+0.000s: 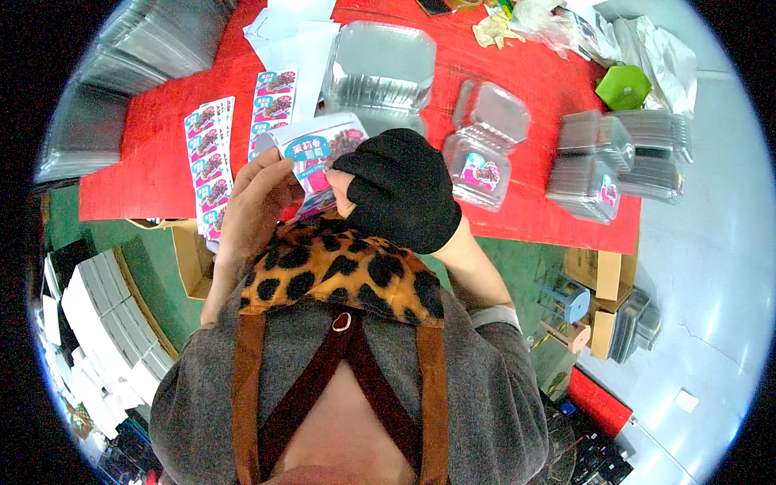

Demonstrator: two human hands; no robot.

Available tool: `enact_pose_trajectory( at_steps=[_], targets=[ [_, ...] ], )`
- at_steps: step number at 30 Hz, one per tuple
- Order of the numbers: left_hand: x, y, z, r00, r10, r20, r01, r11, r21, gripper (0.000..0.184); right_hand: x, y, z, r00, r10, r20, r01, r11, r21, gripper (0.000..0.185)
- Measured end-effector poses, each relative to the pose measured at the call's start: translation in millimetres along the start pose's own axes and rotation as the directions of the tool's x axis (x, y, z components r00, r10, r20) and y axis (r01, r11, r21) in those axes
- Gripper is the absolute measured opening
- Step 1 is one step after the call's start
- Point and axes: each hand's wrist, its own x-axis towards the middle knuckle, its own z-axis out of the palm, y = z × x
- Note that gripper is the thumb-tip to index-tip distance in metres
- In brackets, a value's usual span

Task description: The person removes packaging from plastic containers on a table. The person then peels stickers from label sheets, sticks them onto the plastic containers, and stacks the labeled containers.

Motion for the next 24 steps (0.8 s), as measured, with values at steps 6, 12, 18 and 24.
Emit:
enact_pose_trajectory(
  at_steps=[6, 12, 18, 24],
  targets=[
    [-4, -2, 0, 0.971, 0.234, 0.04, -0.237, 0.962, 0.137, 0.016, 5, 2, -5, 0.999, 0.032, -0.004, -0.032, 0.998, 0.052, 0.032],
    [-12, -5, 8, 0.916, 0.395, 0.063, -0.399, 0.889, 0.225, 0.009, 23, -14, -15, 0.994, 0.103, 0.042, -0.108, 0.985, 0.138, 0.042],
    [-11, -9, 8, 0.914, 0.402, 0.048, -0.404, 0.896, 0.187, 0.01, 15, -13, -1, 0.996, 0.008, -0.087, -0.008, 1.0, -0.001, 0.042],
    [-6, -11, 1, 0.965, 0.26, 0.015, -0.252, 0.946, -0.206, 0.018, 8, -13, 2, 0.993, -0.057, -0.107, 0.044, 0.992, -0.121, 0.04]
  ],
)
